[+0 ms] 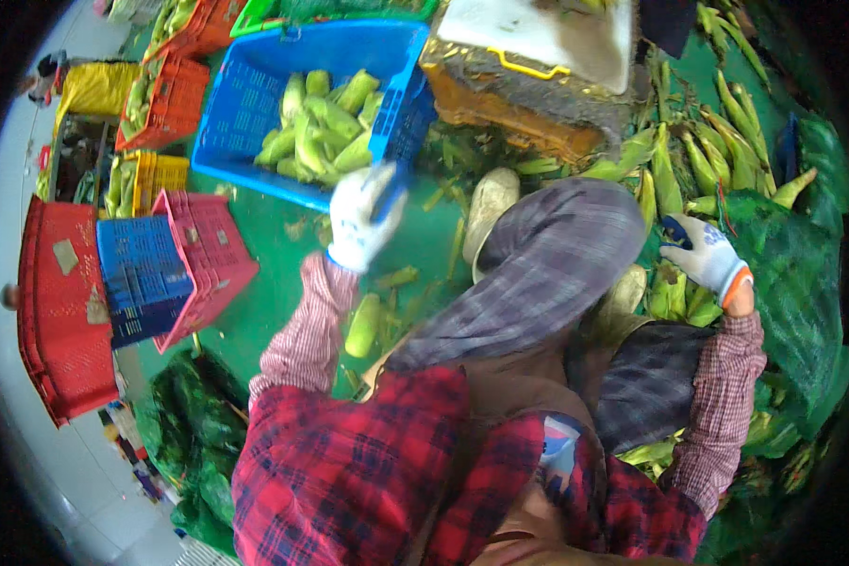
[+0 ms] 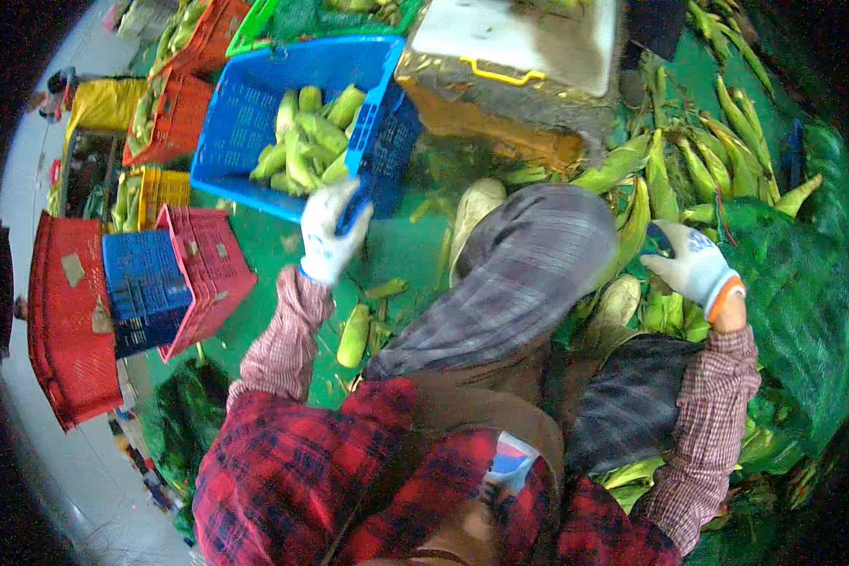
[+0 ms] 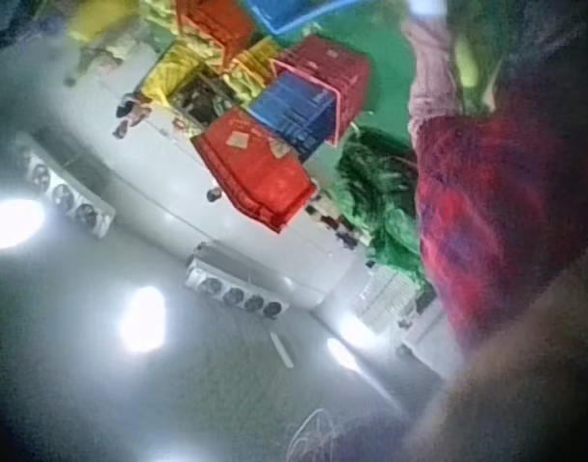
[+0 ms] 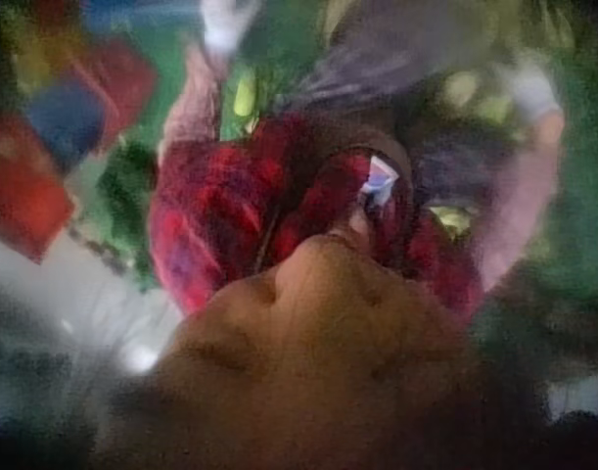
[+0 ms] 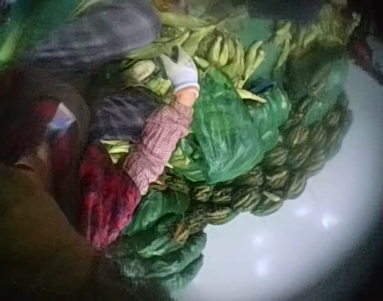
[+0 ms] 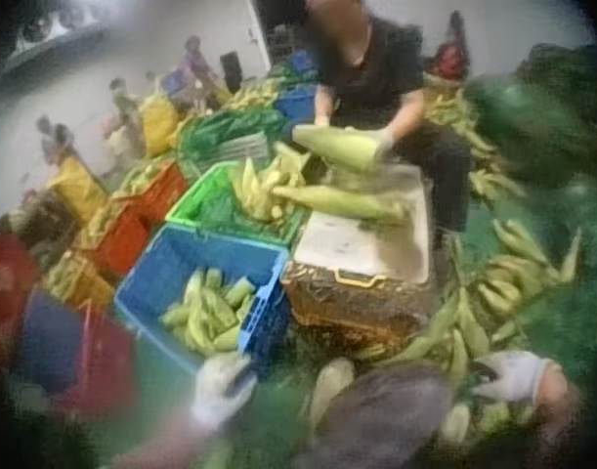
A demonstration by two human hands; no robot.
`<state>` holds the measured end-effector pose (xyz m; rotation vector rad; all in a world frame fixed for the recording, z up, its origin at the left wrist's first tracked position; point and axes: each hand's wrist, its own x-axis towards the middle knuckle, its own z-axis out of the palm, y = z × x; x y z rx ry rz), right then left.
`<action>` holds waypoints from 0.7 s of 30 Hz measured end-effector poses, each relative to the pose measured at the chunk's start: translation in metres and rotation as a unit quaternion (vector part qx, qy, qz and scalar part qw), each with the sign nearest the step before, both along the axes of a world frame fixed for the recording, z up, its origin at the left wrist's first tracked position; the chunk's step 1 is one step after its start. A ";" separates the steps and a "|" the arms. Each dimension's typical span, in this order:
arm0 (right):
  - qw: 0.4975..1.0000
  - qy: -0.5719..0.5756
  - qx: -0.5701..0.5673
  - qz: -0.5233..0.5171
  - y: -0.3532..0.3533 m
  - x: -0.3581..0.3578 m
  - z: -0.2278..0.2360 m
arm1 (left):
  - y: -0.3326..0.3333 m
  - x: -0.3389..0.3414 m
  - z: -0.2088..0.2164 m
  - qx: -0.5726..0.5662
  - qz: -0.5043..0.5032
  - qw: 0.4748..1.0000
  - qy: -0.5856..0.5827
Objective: The person husks corn cobs by hand, removing the outer leaves and silk. They place the husked corn into a blue crate and discard the husks onto the floor. The person also opens a large green mesh bag to retrieve more corn.
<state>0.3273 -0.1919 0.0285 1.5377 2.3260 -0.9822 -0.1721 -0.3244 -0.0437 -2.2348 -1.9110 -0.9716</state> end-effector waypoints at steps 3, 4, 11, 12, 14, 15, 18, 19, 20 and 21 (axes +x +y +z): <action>0.999 -0.036 -0.007 -0.036 -0.003 0.010 -0.005 | -0.099 -0.024 -0.071 -0.162 0.095 0.981 0.049; 0.999 -0.043 -0.005 -0.028 -0.005 0.012 -0.009 | -0.129 -0.034 -0.097 -0.209 0.138 0.968 0.003; 0.996 -0.089 -0.012 -0.019 -0.004 0.017 -0.033 | -0.225 -0.073 -0.199 -0.611 0.319 0.723 0.050; 0.991 -0.123 0.030 0.048 0.000 0.026 -0.041 | -0.234 -0.081 -0.215 -0.713 0.299 0.634 0.020; 0.994 -0.107 0.018 0.015 0.000 0.018 -0.048 | -0.257 -0.075 -0.231 -0.729 0.322 0.603 0.009; 0.995 -0.099 0.017 -0.001 0.004 0.013 -0.049 | -0.266 -0.075 -0.244 -0.721 0.349 0.599 -0.003; 0.997 -0.071 -0.012 -0.016 0.007 0.009 -0.048 | -0.266 -0.077 -0.240 -0.693 0.338 0.632 -0.080; 0.998 -0.044 -0.044 -0.032 0.005 -0.005 -0.043 | -0.271 -0.081 -0.236 -0.639 0.344 0.675 -0.132; 0.997 -0.059 -0.033 -0.023 0.006 -0.012 -0.038 | -0.276 -0.083 -0.233 -0.580 0.349 0.713 -0.184; 0.997 -0.073 -0.023 -0.012 0.005 -0.021 -0.033 | -0.286 -0.088 -0.227 -0.518 0.354 0.744 -0.232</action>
